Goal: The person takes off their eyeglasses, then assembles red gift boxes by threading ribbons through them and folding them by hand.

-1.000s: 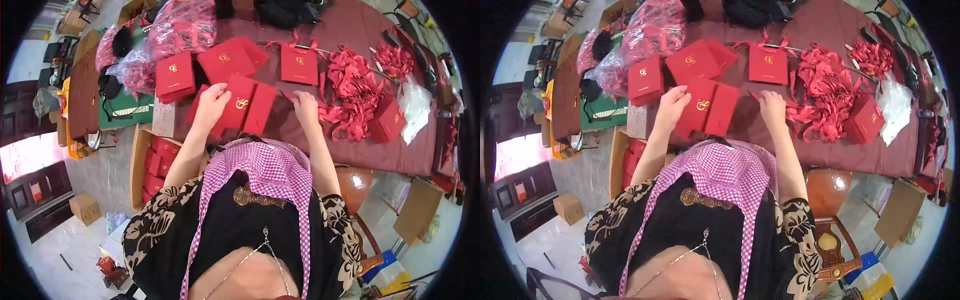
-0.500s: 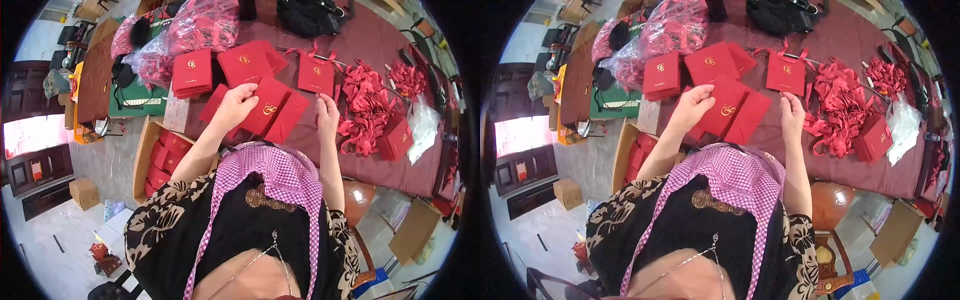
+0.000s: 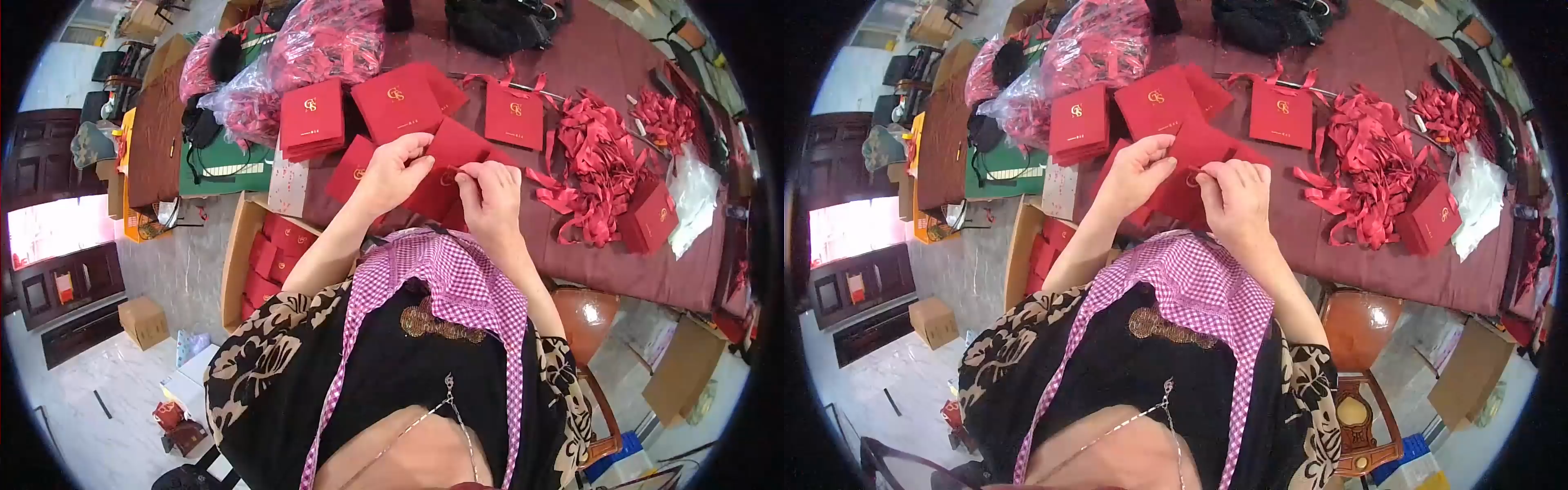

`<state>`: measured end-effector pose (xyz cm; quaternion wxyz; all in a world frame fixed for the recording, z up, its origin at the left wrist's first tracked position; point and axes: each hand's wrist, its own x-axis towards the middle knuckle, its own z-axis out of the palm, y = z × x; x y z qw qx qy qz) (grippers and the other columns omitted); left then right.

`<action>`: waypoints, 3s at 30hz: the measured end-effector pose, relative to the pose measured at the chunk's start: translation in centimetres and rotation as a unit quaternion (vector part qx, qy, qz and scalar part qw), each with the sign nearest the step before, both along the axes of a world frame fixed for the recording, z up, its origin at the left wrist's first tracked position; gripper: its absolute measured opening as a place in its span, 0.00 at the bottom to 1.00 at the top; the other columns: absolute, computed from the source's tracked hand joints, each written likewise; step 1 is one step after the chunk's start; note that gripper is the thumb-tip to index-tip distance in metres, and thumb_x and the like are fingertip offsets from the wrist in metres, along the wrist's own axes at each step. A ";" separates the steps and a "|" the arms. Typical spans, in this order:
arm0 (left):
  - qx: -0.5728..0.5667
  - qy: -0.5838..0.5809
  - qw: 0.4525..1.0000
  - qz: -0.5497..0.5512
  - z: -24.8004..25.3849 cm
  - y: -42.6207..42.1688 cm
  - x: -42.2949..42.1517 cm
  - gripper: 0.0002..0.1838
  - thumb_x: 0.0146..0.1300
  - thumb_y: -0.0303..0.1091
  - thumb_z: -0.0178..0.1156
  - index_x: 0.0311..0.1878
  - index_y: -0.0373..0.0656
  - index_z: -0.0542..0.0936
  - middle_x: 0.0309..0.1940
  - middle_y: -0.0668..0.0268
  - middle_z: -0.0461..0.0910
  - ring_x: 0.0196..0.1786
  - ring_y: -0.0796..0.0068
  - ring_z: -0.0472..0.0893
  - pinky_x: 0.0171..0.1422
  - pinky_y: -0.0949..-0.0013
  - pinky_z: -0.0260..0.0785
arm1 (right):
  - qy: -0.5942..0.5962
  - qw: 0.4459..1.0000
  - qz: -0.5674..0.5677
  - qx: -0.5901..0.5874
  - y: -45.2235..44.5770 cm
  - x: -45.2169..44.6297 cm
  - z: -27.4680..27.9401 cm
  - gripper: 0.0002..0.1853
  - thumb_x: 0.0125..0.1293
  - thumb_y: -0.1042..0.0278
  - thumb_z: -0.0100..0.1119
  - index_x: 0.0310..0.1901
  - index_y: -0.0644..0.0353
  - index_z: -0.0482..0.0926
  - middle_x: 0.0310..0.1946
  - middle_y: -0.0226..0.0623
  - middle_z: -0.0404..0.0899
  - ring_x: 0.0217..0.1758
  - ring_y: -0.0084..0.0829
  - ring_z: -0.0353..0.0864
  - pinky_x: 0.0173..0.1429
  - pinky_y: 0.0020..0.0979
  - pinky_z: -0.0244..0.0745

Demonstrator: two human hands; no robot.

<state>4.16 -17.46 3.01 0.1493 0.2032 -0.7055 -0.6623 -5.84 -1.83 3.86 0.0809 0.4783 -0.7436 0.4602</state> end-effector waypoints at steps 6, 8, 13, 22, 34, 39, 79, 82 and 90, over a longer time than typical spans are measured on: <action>-0.024 -0.007 1.000 -0.003 0.5 0.5 0.1 0.16 0.61 0.24 0.59 0.52 0.30 0.75 0.36 0.67 0.81 0.39 0.85 0.75 0.45 0.77 0.71 | -0.005 1.000 -0.013 -0.005 -0.6 -0.2 0.7 0.06 0.53 0.73 0.64 0.31 0.56 0.77 0.25 0.30 0.77 0.31 0.31 0.77 0.45 0.35 0.61; -0.026 -0.007 1.000 -0.003 0.3 0.6 0.1 0.16 0.61 0.24 0.59 0.52 0.31 0.75 0.37 0.67 0.81 0.39 0.85 0.75 0.45 0.77 0.71 | -0.007 1.000 -0.013 -0.001 -0.7 -0.3 0.9 0.05 0.53 0.73 0.64 0.31 0.56 0.77 0.25 0.30 0.77 0.31 0.31 0.77 0.45 0.35 0.61; -0.013 0.001 1.000 -0.010 0.4 0.8 0.2 0.16 0.61 0.25 0.60 0.52 0.31 0.76 0.38 0.65 0.81 0.41 0.84 0.76 0.47 0.75 0.71 | -0.014 1.000 -0.020 0.002 -1.0 -0.4 0.8 0.05 0.53 0.73 0.64 0.29 0.55 0.76 0.23 0.30 0.78 0.30 0.30 0.77 0.45 0.34 0.60; -0.139 -0.002 0.990 -0.022 1.0 1.1 0.4 0.16 0.61 0.22 0.60 0.53 0.31 0.75 0.35 0.70 0.78 0.38 0.87 0.74 0.43 0.78 0.70 | -0.025 1.000 -0.018 0.004 -1.2 -0.4 0.8 0.05 0.53 0.73 0.63 0.28 0.56 0.76 0.23 0.31 0.77 0.29 0.31 0.77 0.44 0.35 0.60; -0.409 0.075 0.909 -0.013 1.4 3.0 -0.5 0.11 0.48 0.29 0.58 0.37 0.39 0.76 0.26 0.55 0.76 0.33 0.53 0.76 0.39 0.55 0.68 | 0.152 0.983 0.001 0.107 -1.1 -0.4 1.6 0.05 0.53 0.76 0.59 0.26 0.57 0.72 0.20 0.37 0.72 0.26 0.39 0.73 0.39 0.40 0.61; -0.402 0.078 0.912 0.009 0.1 3.9 -0.9 0.06 0.47 0.29 0.57 0.30 0.38 0.74 0.21 0.56 0.75 0.28 0.54 0.76 0.37 0.55 0.67 | -0.139 0.981 -0.025 0.132 -0.2 -0.7 -0.2 0.07 0.57 0.73 0.63 0.27 0.65 0.74 0.19 0.42 0.73 0.25 0.39 0.70 0.34 0.39 0.67; -0.332 0.137 0.914 -0.187 -0.3 2.0 0.2 0.07 0.53 0.32 0.56 0.27 0.38 0.76 0.25 0.54 0.77 0.34 0.50 0.77 0.40 0.53 0.68 | 0.008 0.943 0.229 0.241 1.5 -2.1 5.2 0.05 0.54 0.73 0.59 0.33 0.59 0.76 0.36 0.38 0.76 0.43 0.42 0.74 0.48 0.39 0.67; -0.311 0.108 0.932 -0.149 0.4 0.6 0.3 0.06 0.56 0.31 0.55 0.28 0.38 0.75 0.26 0.52 0.76 0.33 0.49 0.76 0.39 0.53 0.68 | 0.028 0.934 0.239 0.265 1.7 -2.4 6.0 0.05 0.52 0.75 0.58 0.32 0.59 0.75 0.33 0.38 0.75 0.41 0.42 0.74 0.47 0.39 0.67; -0.212 0.076 0.972 0.066 -0.3 -3.5 -0.1 0.06 0.60 0.25 0.57 0.40 0.35 0.78 0.31 0.60 0.77 0.39 0.65 0.79 0.43 0.67 0.71 | -0.089 0.955 0.182 0.217 2.4 -5.0 3.4 0.08 0.52 0.80 0.59 0.35 0.66 0.75 0.33 0.43 0.76 0.40 0.41 0.77 0.45 0.33 0.72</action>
